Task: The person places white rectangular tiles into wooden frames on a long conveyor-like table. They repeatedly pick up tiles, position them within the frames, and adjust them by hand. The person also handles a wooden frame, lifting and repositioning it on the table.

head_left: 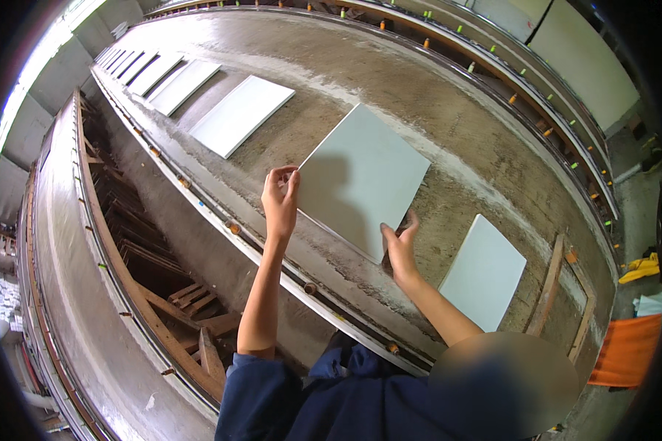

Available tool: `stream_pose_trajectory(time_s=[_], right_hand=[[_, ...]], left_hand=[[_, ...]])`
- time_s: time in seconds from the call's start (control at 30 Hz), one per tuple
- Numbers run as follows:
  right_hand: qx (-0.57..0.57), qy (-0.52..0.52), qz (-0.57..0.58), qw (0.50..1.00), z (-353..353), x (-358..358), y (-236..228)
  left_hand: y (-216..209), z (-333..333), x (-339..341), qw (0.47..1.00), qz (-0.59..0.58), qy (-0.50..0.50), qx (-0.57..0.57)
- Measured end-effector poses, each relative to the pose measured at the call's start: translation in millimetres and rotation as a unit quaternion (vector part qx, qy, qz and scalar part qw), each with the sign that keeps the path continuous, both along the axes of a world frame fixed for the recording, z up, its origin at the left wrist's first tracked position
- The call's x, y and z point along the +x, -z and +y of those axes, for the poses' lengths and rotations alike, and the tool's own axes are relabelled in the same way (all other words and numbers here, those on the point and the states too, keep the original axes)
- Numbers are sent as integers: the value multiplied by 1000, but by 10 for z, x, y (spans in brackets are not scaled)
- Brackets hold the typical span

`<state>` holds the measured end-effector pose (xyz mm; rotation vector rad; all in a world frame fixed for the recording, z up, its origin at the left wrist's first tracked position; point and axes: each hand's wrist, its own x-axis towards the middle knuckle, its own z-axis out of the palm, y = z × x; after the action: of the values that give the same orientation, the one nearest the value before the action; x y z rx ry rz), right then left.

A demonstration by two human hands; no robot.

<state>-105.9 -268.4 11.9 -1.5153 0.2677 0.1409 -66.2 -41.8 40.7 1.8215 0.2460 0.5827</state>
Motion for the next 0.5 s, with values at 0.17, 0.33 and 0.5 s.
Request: stream_pose_trajectory(time_s=[0.17, 0.33, 0.5], right_hand=[[-116, 56, -52, 990, -606, 24, -409], [-125, 116, -49, 984, -1667, -207, -710], [-148, 177, -108, 967, -2724, -965, -727]], left_hand=[[-190, -531, -330, 973, -26, 132, -186], [-336, -1364, -617, 934, 46, 290, -202], [-474, -2256, -983, 854, 99, 453, -236]])
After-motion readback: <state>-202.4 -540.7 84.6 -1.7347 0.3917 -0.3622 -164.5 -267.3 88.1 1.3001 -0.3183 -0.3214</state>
